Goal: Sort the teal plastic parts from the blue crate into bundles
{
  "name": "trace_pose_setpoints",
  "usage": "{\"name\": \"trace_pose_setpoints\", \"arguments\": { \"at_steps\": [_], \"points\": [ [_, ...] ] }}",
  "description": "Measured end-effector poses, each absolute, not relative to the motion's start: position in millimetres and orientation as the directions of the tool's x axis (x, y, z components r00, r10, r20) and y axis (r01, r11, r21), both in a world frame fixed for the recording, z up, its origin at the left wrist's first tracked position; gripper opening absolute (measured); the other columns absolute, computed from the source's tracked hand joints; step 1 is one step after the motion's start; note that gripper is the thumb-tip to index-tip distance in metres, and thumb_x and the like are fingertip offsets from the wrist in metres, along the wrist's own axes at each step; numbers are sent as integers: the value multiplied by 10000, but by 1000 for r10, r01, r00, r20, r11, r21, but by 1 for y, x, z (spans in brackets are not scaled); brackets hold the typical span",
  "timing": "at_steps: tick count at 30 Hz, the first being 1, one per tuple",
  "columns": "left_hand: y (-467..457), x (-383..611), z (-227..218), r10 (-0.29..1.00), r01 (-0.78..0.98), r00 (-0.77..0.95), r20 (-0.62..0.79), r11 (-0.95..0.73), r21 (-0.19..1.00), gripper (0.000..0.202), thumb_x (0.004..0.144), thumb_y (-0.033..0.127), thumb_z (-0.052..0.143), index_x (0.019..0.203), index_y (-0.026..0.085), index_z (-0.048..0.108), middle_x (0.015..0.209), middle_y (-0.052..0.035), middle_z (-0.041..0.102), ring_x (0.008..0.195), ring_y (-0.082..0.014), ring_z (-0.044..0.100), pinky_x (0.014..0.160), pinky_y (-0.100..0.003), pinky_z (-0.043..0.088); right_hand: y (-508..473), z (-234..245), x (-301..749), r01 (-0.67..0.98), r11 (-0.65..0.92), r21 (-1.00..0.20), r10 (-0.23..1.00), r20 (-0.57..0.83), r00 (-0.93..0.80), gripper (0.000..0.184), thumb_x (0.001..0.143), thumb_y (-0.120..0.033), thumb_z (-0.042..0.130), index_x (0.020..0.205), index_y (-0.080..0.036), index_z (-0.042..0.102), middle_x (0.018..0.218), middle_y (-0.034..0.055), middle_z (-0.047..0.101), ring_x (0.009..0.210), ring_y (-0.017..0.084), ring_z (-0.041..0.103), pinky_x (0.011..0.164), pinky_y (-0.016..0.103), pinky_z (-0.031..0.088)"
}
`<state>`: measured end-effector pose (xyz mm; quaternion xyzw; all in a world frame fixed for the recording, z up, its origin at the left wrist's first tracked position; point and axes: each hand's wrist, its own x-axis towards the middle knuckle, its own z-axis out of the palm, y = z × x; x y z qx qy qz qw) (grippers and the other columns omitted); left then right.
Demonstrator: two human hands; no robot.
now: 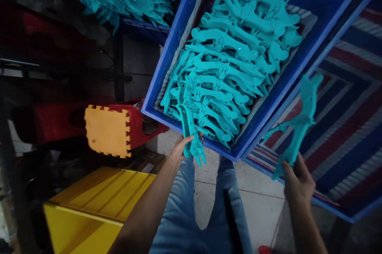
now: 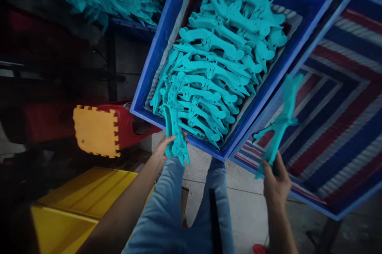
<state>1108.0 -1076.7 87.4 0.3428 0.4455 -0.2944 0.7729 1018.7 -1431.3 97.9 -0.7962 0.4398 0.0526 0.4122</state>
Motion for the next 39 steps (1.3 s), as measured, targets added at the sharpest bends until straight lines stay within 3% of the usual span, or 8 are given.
{"name": "trace_pose_setpoints", "arguments": {
  "at_steps": [3,5,9,15,22,26,33,39],
  "points": [
    [-1073,1105,91,-135,751,441,-887,596,283,439,624,272,779,1021,167,624,848,-45,689,799,-219,672,798,-407,543,-1455,75,1022,-587,-744,-320,-548,-211,810,608,699,-444,655,1179,-70,639,1129,212,610,1053,374,552,910,544,426],
    [-1071,1103,94,-96,746,443,-891,591,308,411,612,262,791,976,171,624,799,-20,664,763,-185,655,789,-377,543,-1438,44,1044,-434,-842,-320,-381,-215,899,463,806,-412,527,1089,-77,672,997,200,644,961,329,578,856,510,463],
    [-1069,1099,103,-15,743,479,-877,539,397,369,620,246,798,922,174,598,708,14,601,652,-112,590,701,-287,527,-1357,-25,1119,-208,-887,-412,-69,-327,942,352,871,-308,469,1092,-103,650,1078,190,624,1031,285,534,925,449,436],
    [-1071,1102,102,141,748,405,-903,518,416,418,579,329,832,853,179,554,631,43,577,574,-109,585,645,-287,527,-1289,-77,1216,-267,-903,-335,-76,-488,870,589,825,-273,577,1359,-87,411,1338,226,439,1198,358,402,961,493,355],
    [-1108,1112,64,247,706,355,-902,562,431,462,576,275,829,962,187,591,818,-26,706,828,-202,682,805,-334,516,-1302,-34,1206,-138,-913,-383,58,-458,887,282,768,-254,648,1015,-118,638,1154,183,510,1176,376,374,973,546,341],
    [-1138,1119,40,270,697,380,-885,544,466,437,587,298,820,958,183,620,924,-37,714,875,-201,670,794,-320,504,-1289,15,1146,-5,-835,-550,203,-319,926,147,829,-264,555,845,-169,666,1316,154,430,1317,379,269,1059,592,287],
    [-1141,1105,43,303,726,418,-857,456,515,491,558,266,846,993,175,638,971,-46,714,853,-192,668,816,-330,512,-1265,47,1084,-289,-440,-850,287,-438,852,298,915,-296,427,1119,-222,632,1321,100,528,1264,249,462,1071,459,395],
    [-1118,1086,65,210,819,351,-912,404,408,372,556,301,847,844,136,677,794,-34,708,669,-159,646,661,-286,512,-1257,44,1078,-594,-85,-800,168,-599,783,443,807,-365,633,1228,-243,569,1254,81,594,1163,231,552,1005,426,454]
  ]
}}
